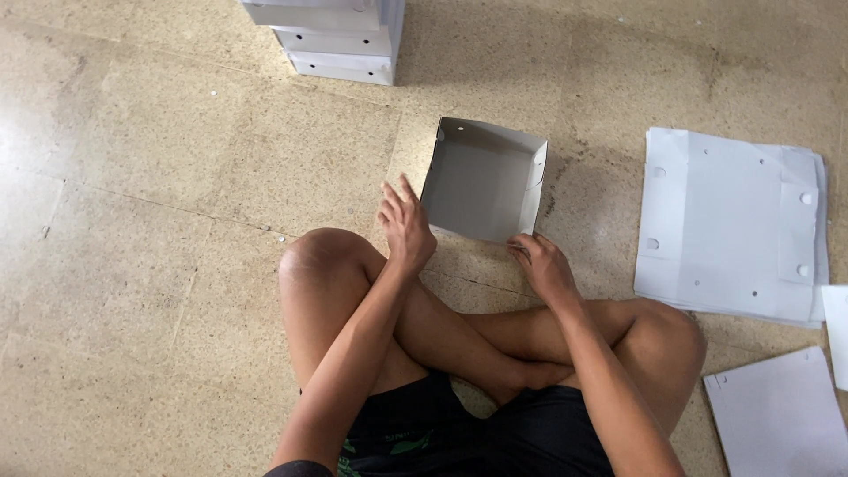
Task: The person sits on the floor and assembles a white cardboard box by hand. They fold the flaps of the box body and insert a separate flat piece to form the bottom, then press the edges to secure the structure.
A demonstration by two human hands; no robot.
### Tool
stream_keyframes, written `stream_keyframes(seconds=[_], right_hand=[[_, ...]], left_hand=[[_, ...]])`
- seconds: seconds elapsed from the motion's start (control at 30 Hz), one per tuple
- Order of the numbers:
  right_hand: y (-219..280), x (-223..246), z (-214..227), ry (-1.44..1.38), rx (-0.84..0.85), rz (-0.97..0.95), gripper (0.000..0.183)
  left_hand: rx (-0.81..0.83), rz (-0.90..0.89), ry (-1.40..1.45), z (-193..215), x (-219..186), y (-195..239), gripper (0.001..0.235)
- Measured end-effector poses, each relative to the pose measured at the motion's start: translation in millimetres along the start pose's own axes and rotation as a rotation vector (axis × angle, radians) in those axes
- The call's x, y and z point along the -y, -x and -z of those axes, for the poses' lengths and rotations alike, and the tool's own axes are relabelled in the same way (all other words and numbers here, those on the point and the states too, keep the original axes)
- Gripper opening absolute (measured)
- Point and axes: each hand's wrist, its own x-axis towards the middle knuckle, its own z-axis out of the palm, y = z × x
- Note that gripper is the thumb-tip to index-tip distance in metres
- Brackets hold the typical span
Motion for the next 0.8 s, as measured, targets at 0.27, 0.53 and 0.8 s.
stream_keyframes(seconds=[0.27,0.53,0.8], right_hand=[[-90.6,82.8,-70.8,0.237,0.097,0.079,0.029],[-133.3,124.2,-100.6,0.103,0.237,0.033,0.032],[-27.8,110.9,85.5,-0.532,-0.17,0.098,0.054]], left_hand=[[-0.079,-0.01,0.307,32.1,-5.1,6.5,0.108],[0.007,-0.03,0.116,-6.4,14.4,-6.1,0.099],[0.056,-0.096,0.041,-28.5,26.9,-12.7,0.09]])
